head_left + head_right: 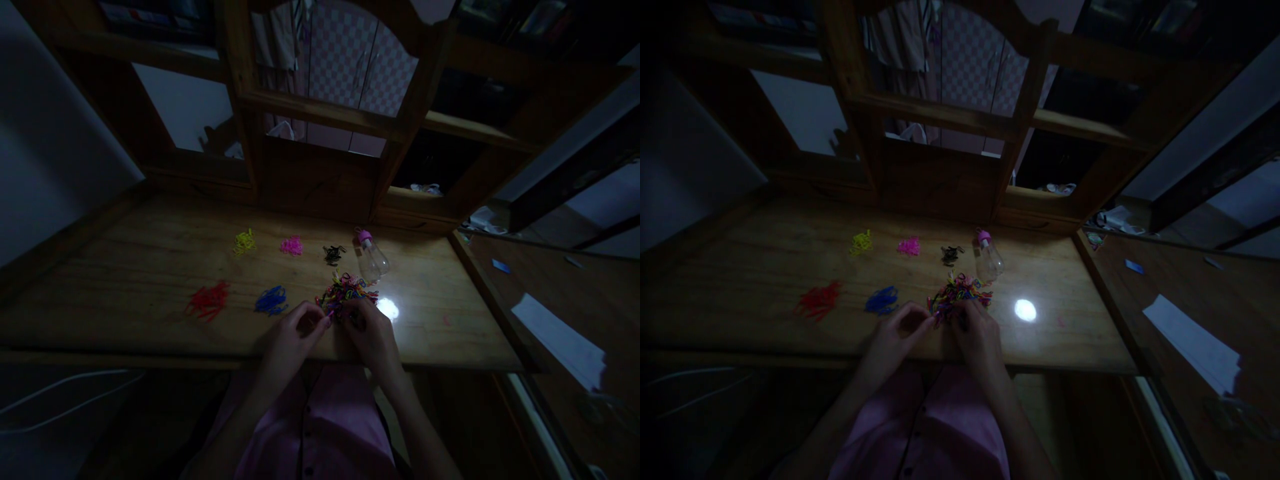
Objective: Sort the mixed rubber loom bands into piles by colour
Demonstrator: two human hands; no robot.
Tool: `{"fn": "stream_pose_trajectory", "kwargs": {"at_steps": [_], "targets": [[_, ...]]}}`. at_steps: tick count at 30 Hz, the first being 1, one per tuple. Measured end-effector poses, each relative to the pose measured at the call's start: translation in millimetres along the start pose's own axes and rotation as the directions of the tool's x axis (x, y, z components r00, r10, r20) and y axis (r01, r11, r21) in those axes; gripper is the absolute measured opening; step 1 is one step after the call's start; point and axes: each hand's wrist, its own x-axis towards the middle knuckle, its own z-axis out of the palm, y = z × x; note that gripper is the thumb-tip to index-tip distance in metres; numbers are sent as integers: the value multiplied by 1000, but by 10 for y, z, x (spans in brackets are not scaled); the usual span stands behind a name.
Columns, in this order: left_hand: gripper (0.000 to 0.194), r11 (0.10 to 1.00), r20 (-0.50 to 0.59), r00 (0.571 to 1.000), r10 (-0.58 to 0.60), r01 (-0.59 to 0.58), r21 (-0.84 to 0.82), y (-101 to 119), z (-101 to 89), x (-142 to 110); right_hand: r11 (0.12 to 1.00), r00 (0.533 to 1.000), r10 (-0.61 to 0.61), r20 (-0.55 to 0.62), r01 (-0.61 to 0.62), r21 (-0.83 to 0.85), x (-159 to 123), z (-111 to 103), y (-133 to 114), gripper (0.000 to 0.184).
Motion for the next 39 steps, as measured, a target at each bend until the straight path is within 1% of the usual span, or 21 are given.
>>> {"fn": "stream_pose_trajectory", "kwargs": {"at_steps": [3, 6, 9, 12, 14, 17, 19, 21, 23, 26, 29, 31, 33, 37, 39], "targets": [[14, 992, 16, 1000, -24, 26, -120, -3, -1, 9, 998, 1000, -2, 0, 2, 69, -10, -33, -15, 23], [15, 966, 29, 998, -52, 58, -250, -23, 16, 24, 988, 1000, -3, -20, 6, 152, -18, -91, -39, 24], [17, 924, 45, 995, -92, 102, -368, -24, 33, 35, 960, 998, 56, -20, -48, 274, -7, -154, -61, 21], [24, 893, 79, 987, -141, 161, -421, 20, 33, 38, 899, 987, 158, 8, -147, 413, 20, -208, -62, 15], [29, 883, 98, 980, -176, 201, -425, 59, 30, 37, 845, 974, 226, 33, -212, 491, 36, -236, -51, 15], [30, 852, 121, 972, -202, 235, -468, 101, 51, 40, 760, 953, 297, 65, -277, 588, 45, -270, -51, 17], [31, 800, 147, 968, -204, 251, -545, 119, 90, 43, 720, 947, 312, 79, -290, 630, 39, -289, -86, 18], [32, 724, 190, 960, -204, 278, -632, 135, 143, 41, 706, 950, 301, 88, -283, 649, 23, -306, -149, 18], [32, 641, 243, 949, -202, 316, -700, 148, 193, 34, 726, 962, 260, 80, -249, 641, -2, -316, -223, 17], [27, 535, 287, 937, -199, 349, -769, 147, 232, 20, 817, 983, 177, 49, -174, 550, -43, -320, -303, 14], [28, 494, 297, 930, -216, 367, -789, 130, 221, 11, 912, 998, 57, -2, -51, 407, -71, -315, -323, 9], [28, 503, 307, 925, -224, 380, -776, 127, 205, 1, 938, 999, -20, -34, 30, 346, -79, -310, -318, 7], [27, 524, 319, 925, -205, 379, -763, 134, 197, -20, 949, 997, -53, -62, 70, 308, -80, -307, -317, 7], [31, 584, 320, 930, -183, 365, -725, 153, 168, -43, 961, 990, -17, -140, 54, 270, -79, -340, -346, 10], [31, 652, 289, 939, -185, 338, -679, 153, 83, 21, 964, 984, 21, -177, 27, 265, -82, -379, -347, 12]]}}
